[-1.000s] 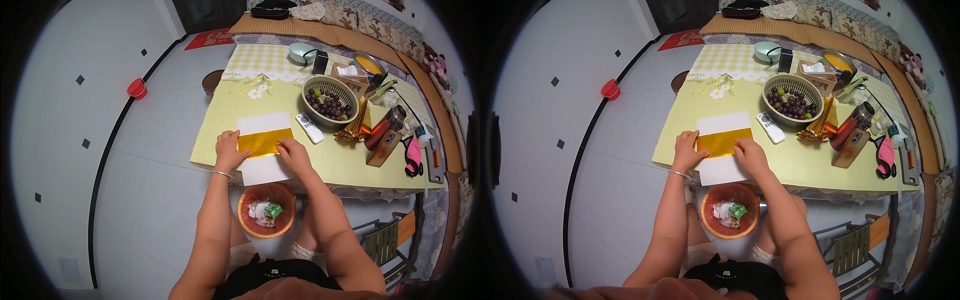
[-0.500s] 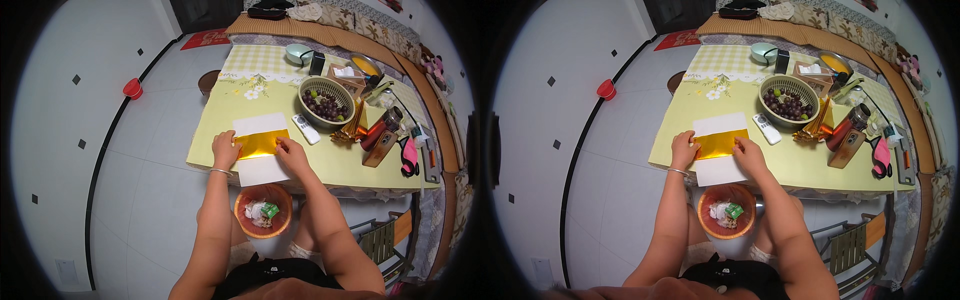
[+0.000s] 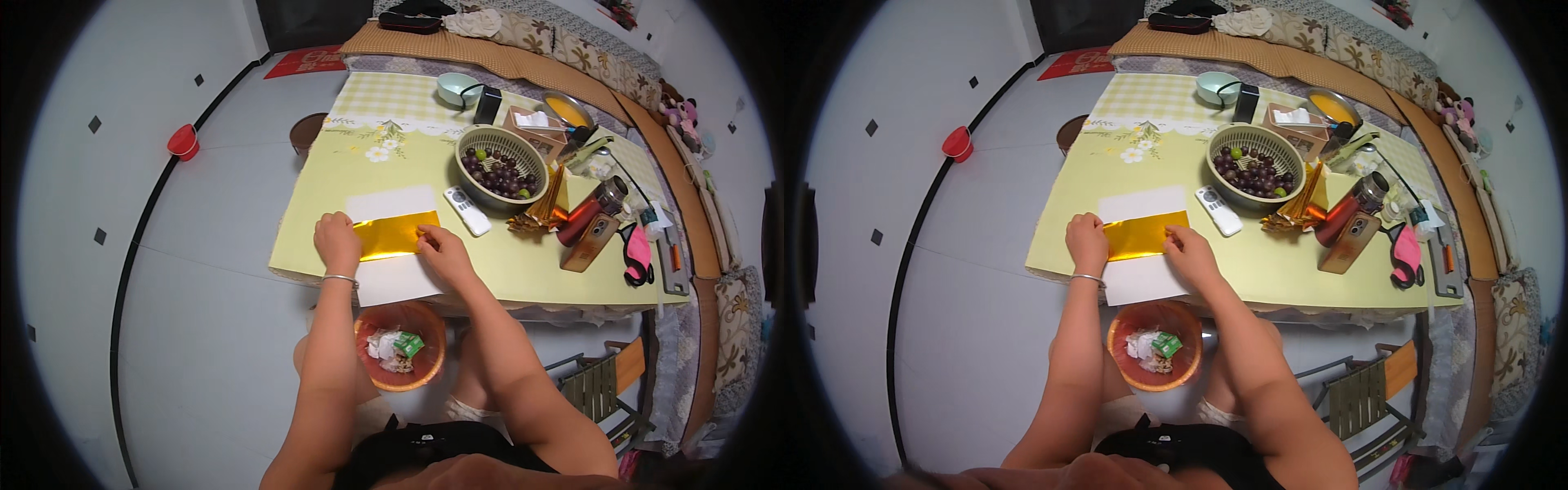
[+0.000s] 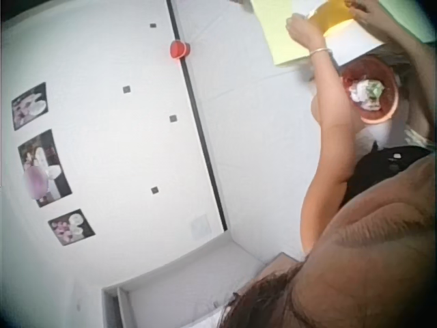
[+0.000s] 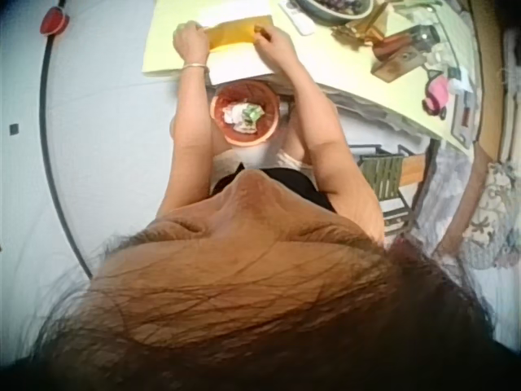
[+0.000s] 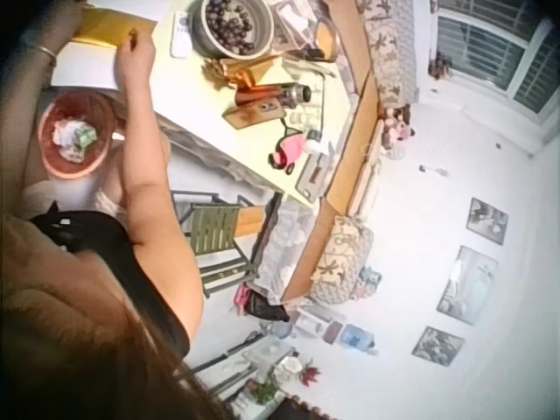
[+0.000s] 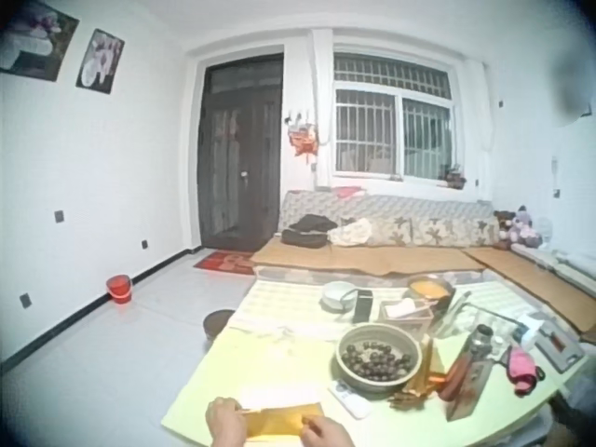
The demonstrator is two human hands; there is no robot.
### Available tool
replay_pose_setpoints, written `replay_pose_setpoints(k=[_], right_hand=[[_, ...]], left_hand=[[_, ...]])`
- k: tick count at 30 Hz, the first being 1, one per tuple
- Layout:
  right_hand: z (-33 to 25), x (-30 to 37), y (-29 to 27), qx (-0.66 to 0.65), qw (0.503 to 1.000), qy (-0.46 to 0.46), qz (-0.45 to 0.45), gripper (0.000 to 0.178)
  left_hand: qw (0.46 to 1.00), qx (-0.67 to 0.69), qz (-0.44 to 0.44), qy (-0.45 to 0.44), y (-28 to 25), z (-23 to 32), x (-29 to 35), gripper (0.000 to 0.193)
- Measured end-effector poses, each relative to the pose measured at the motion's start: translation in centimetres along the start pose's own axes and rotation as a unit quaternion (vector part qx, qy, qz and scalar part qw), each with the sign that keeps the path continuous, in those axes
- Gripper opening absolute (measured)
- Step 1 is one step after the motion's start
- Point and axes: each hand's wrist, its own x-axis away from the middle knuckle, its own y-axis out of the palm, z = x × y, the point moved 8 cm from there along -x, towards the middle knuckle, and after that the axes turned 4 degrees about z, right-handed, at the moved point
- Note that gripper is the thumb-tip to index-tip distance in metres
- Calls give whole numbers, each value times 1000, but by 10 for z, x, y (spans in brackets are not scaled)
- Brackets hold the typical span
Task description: The person sits on the floor and folds rectangular sheets of gold-colored paper into triangular shapes. They place each finished folded piece into a small orange bowl held in their lap. The task involves repetitive folding and placing of the paper items.
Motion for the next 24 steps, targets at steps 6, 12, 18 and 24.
replay_pose_setpoints(k=[6,12,18,24], right_hand=[[-3,-2,-3,-29,999,26,-16,54],[28,-9,-3,-226,965,123,47,78],[32,-11,-7,-340,922,185,34,70],[37,-13,-12,-367,907,205,21,33]], left_hand=[[997,72,22,8,-15,11,4,5],[868,452,-85,-188,0,-9,12,13],[819,477,-206,-245,16,-22,28,11],[786,506,-214,-282,12,-19,32,8]])
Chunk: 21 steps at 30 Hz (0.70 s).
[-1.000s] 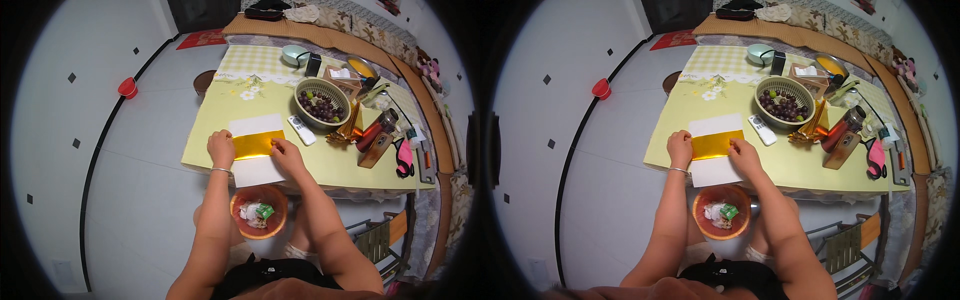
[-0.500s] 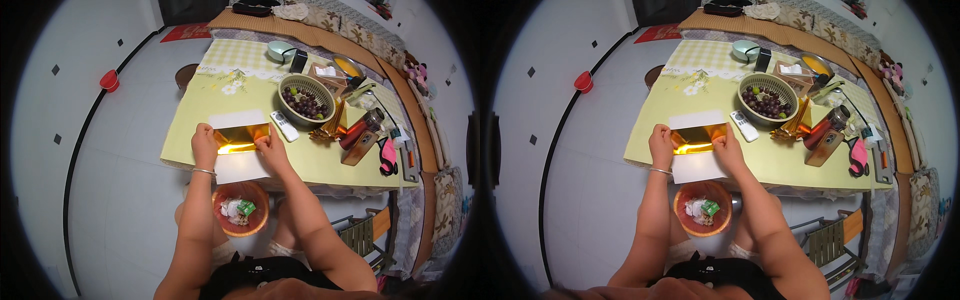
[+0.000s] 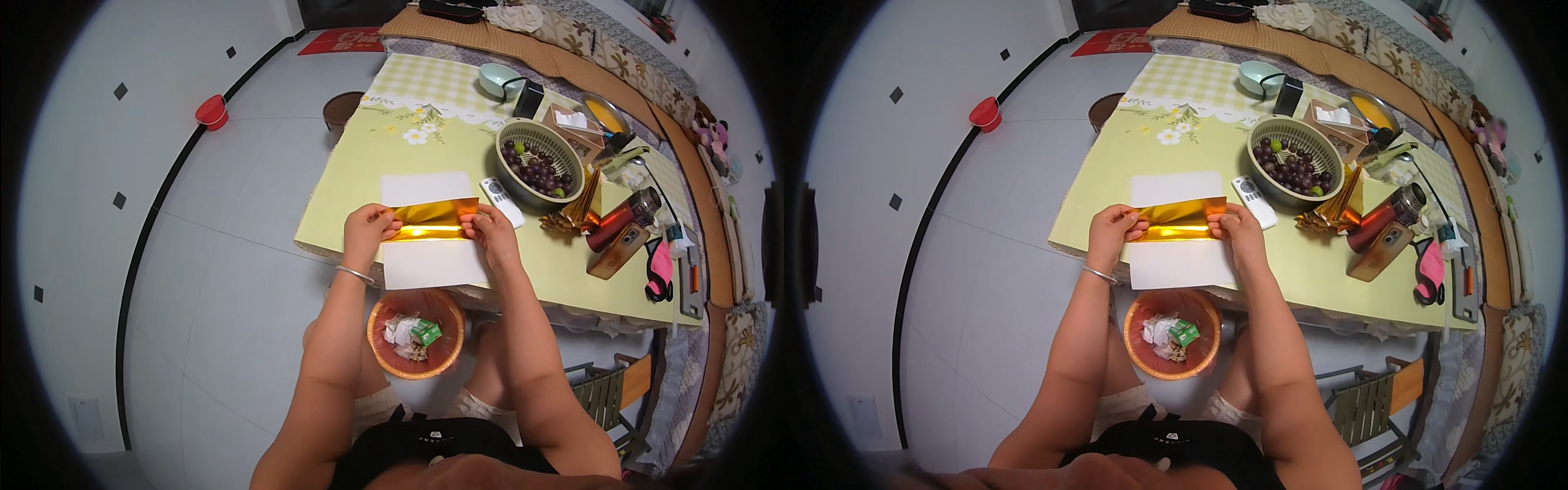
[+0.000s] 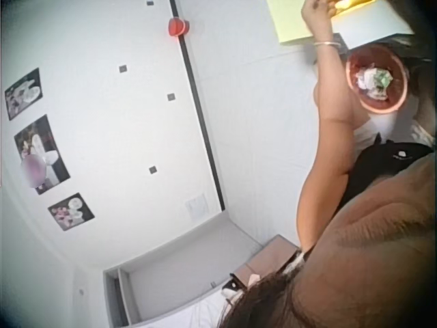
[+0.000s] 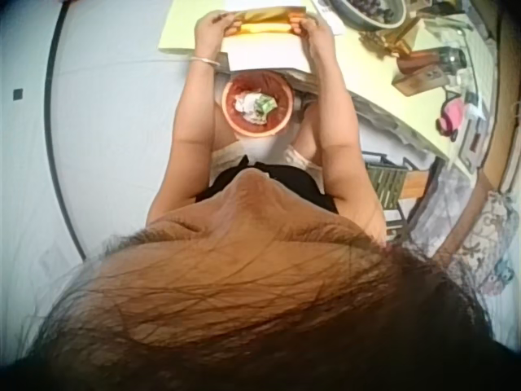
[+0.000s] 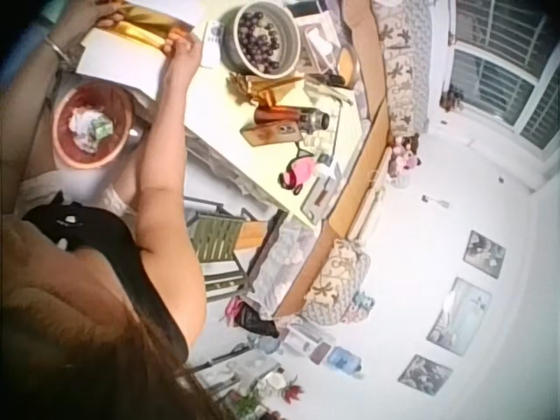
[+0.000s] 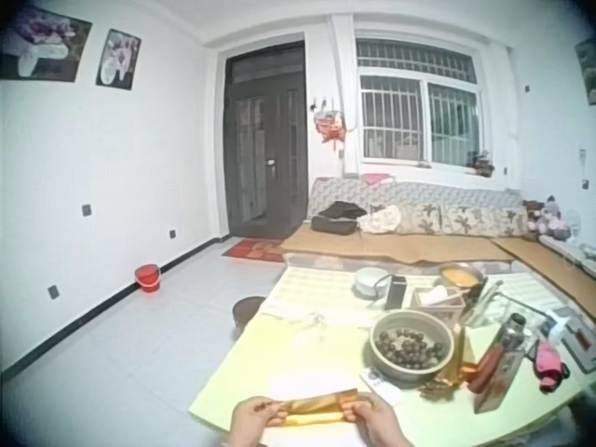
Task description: The person sits on the floor and folds rectangular sheets of gold-colored paper into triangular shapes. They place each finished folded piece into a small orange bowl held in their lap. The task involves repetitive folding and placing of the paper items.
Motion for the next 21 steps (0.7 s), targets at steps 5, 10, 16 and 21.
replay_pose_setpoints(k=[5,10,16,21], right_hand=[[-1,0,0,-12,1000,0,9,13],[1,-2,-4,6,999,5,37,12],[0,1,-5,45,997,29,48,13],[-6,9,-3,130,990,30,50,13]], left_hand=[[1000,0,6,9,-1,-1,0,10],[1000,11,21,10,-4,-6,-4,6],[999,-26,32,20,-10,-7,-3,6],[996,-71,32,40,-13,-5,-1,10]])
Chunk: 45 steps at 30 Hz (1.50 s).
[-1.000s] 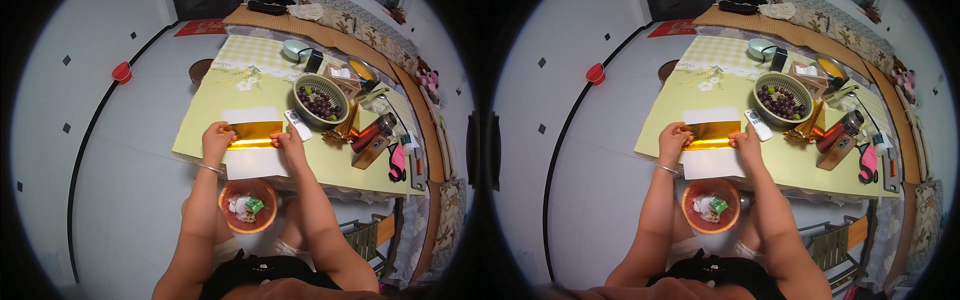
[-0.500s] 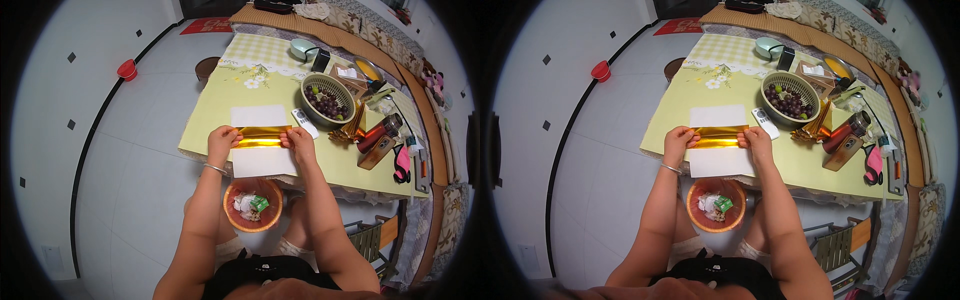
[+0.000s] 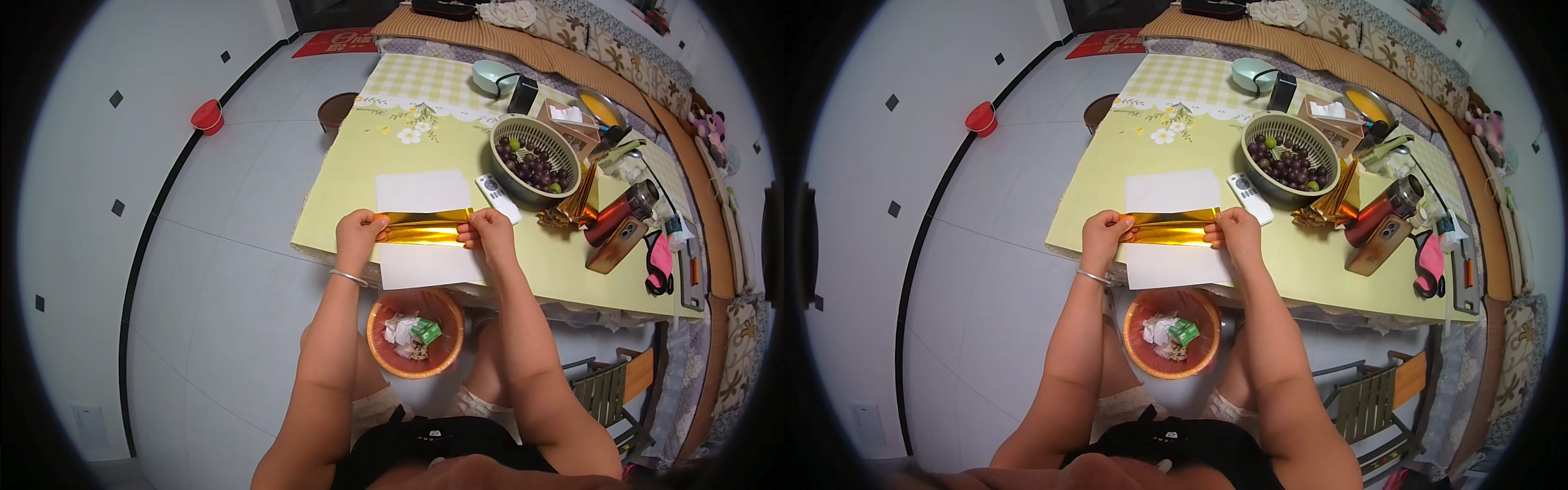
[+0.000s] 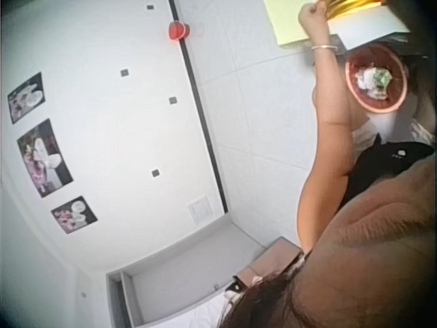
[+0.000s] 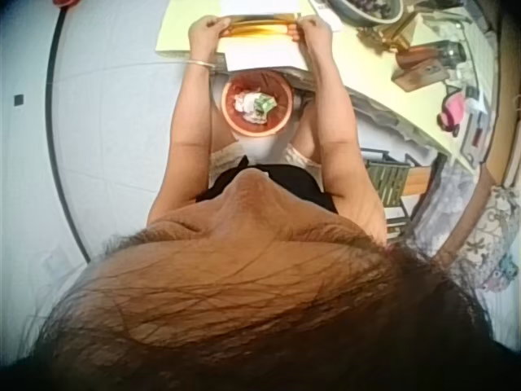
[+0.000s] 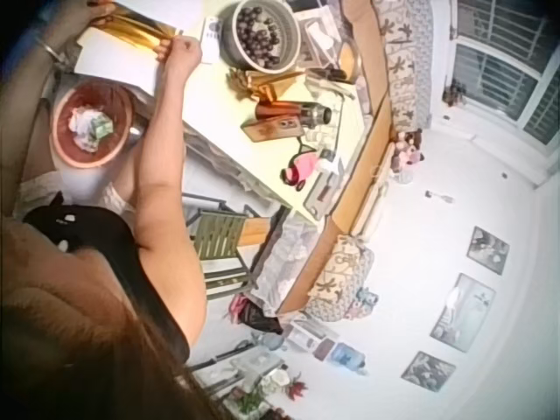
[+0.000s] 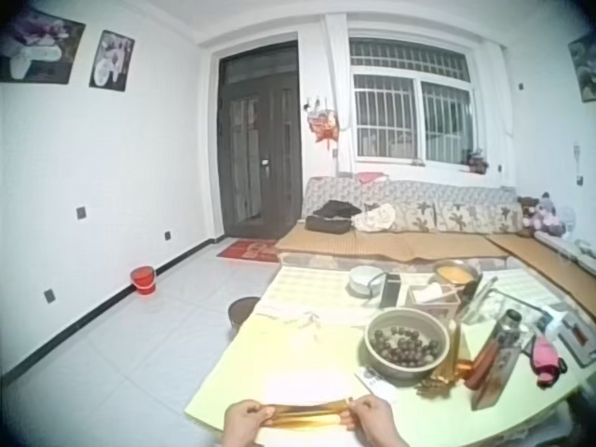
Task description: The person sits on the floor and folds rectangular sheets of gold-colored paper into triangular shapes. They place each finished folded piece into a small orange bowl held in their lap. The task involves repetitive folding and placing of the paper items.
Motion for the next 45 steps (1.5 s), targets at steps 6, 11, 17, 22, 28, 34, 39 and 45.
replay_pose_setpoints(k=[6,11,17,22,28,34,39,45], right_hand=[[4,4,-4,27,999,4,-16,12],[-3,7,-2,19,1000,-12,1,11],[-2,6,-6,36,999,-3,-13,11],[-3,8,-5,43,999,7,-25,11],[3,5,-9,59,998,0,-18,13],[-1,5,-9,157,986,-61,-13,17],[-8,10,-7,235,969,-78,-23,16],[-7,9,-10,222,970,-95,0,18]], left_hand=[[999,-28,6,15,-2,5,3,11],[1000,-23,-2,16,-2,6,4,11],[995,-92,-2,37,-5,7,4,17],[982,-175,10,73,-13,5,2,25],[949,-275,27,150,-8,23,10,26],[917,-345,10,198,-5,32,15,29],[921,-341,-19,186,-7,32,18,26],[898,-367,-97,220,10,43,42,32]])
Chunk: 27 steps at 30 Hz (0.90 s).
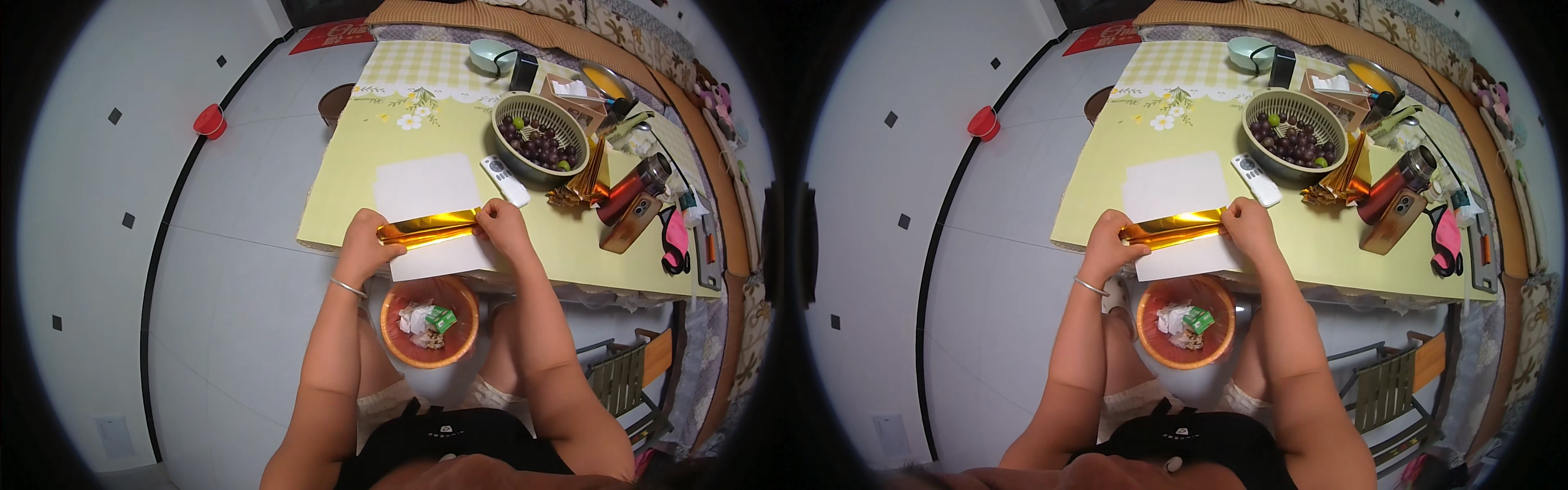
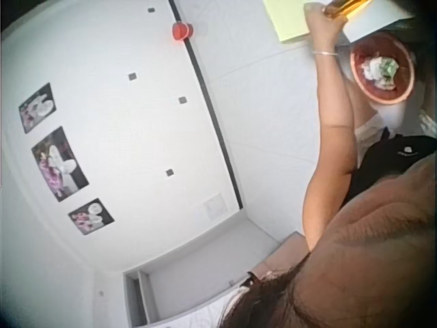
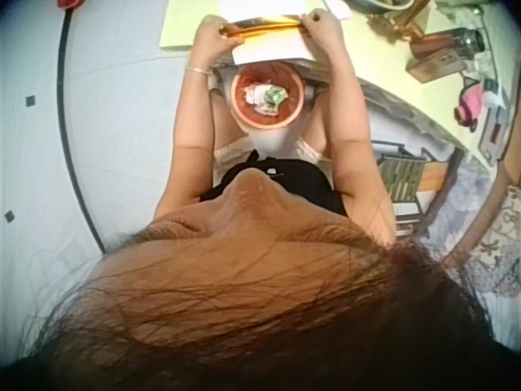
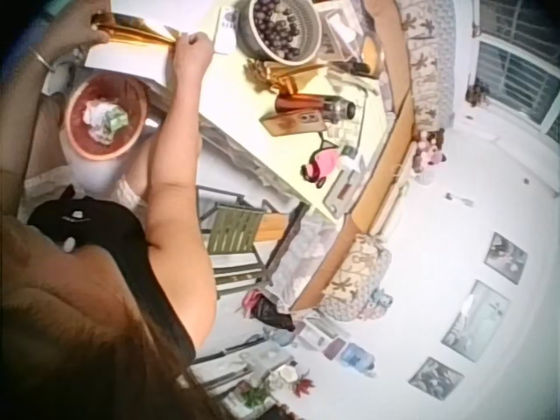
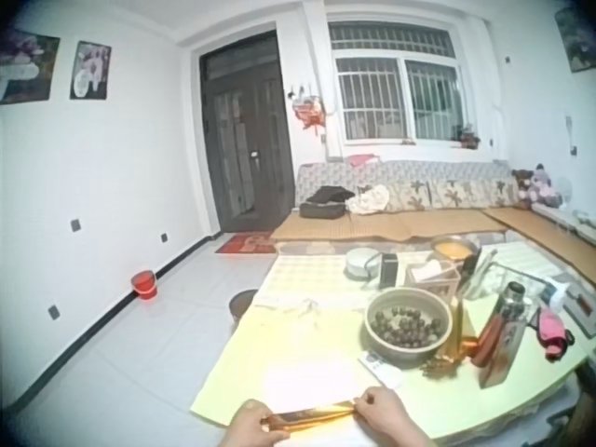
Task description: The person sits on the floor and folds rectangular sheets of gold-colored paper into triangular shapes. They place each finished folded piece into a small orange bowl held in their lap. The task involves repetitive folding and placing of the paper items.
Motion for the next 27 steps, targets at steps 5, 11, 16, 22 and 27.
replay_pose_setpoints(k=[5,11,16,22,27], right_hand=[[6,-3,0,-6,1000,7,5,18],[9,-4,-2,-5,1000,3,6,17],[4,-1,-1,-13,1000,7,-1,16],[8,-1,0,-52,998,20,-9,15],[6,0,-2,-82,996,16,-5,16]], left_hand=[[1000,-14,5,-11,0,14,5,36],[990,-56,120,46,-10,25,12,33],[974,176,111,-83,7,-11,18,19],[956,240,98,-137,19,-36,21,10],[965,205,101,-126,15,-32,15,9]])
